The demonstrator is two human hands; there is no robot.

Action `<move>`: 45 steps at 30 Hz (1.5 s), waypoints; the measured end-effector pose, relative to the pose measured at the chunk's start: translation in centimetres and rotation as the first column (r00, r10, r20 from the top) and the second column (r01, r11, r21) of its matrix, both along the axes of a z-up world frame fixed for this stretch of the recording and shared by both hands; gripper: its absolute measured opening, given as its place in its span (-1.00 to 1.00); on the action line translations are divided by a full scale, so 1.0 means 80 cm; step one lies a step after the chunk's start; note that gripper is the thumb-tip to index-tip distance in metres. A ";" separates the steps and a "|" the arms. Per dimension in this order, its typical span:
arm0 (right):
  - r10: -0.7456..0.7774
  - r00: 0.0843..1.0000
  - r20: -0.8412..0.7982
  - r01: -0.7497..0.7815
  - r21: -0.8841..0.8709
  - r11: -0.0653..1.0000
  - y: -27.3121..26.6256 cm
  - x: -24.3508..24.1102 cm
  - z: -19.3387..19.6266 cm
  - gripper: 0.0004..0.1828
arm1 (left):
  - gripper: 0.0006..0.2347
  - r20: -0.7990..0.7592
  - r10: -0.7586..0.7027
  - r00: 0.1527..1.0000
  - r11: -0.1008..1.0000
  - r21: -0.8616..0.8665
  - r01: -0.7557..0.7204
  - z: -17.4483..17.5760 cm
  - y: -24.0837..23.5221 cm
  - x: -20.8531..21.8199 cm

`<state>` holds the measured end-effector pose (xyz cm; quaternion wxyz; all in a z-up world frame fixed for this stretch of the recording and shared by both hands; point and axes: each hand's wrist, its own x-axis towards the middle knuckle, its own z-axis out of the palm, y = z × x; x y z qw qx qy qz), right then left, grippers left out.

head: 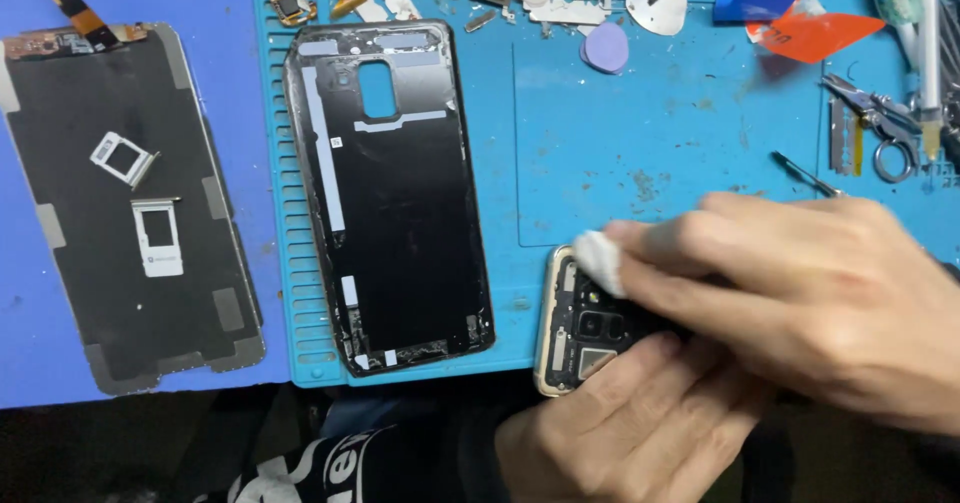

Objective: Cleaning and scraping adhesive residue from a smartphone chassis using a cloth, cleaning agent, and a small spatula tool.

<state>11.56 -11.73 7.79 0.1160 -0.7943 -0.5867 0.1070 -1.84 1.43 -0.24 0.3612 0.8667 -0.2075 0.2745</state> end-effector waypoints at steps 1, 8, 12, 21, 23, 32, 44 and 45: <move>-0.074 0.996 -0.051 0.072 -0.042 0.997 -0.007 -0.002 0.002 -0.50 | -0.84 0.055 0.090 0.994 0.992 0.081 -0.094 -0.006 -0.001 -0.001; 0.079 0.995 0.063 -0.081 0.027 0.996 0.009 0.000 0.001 -0.55 | -0.82 0.017 -0.081 0.997 0.996 -0.034 0.082 -0.001 0.005 0.000; -0.026 0.999 0.023 0.027 -0.059 0.998 0.003 -0.001 0.001 -0.61 | -0.84 0.041 0.033 0.999 0.999 0.039 -0.035 -0.004 0.005 -0.004; -0.141 0.990 -0.031 0.136 -0.120 0.983 -0.041 -0.012 0.004 -0.47 | -0.87 0.092 0.182 0.979 0.973 0.129 -0.193 -0.014 -0.011 -0.007; -0.142 0.990 -0.014 0.140 -0.096 0.986 -0.024 -0.011 0.004 -0.50 | -0.85 0.085 0.123 0.989 0.981 0.138 -0.134 -0.007 -0.006 -0.005; -0.276 0.959 -0.060 0.253 -0.248 0.935 -0.082 -0.011 0.006 -0.43 | -0.85 0.054 0.013 0.998 0.982 0.189 -0.023 0.001 -0.008 0.003; -0.163 0.982 -0.100 0.163 -0.010 0.987 -0.080 -0.009 0.004 -0.53 | -0.79 0.060 0.035 0.998 0.937 0.346 -0.054 0.012 -0.019 0.002; -0.177 0.978 -0.106 0.175 -0.023 0.984 -0.084 -0.010 0.003 -0.51 | -0.79 0.032 0.022 0.999 0.943 0.332 -0.031 0.014 -0.019 0.002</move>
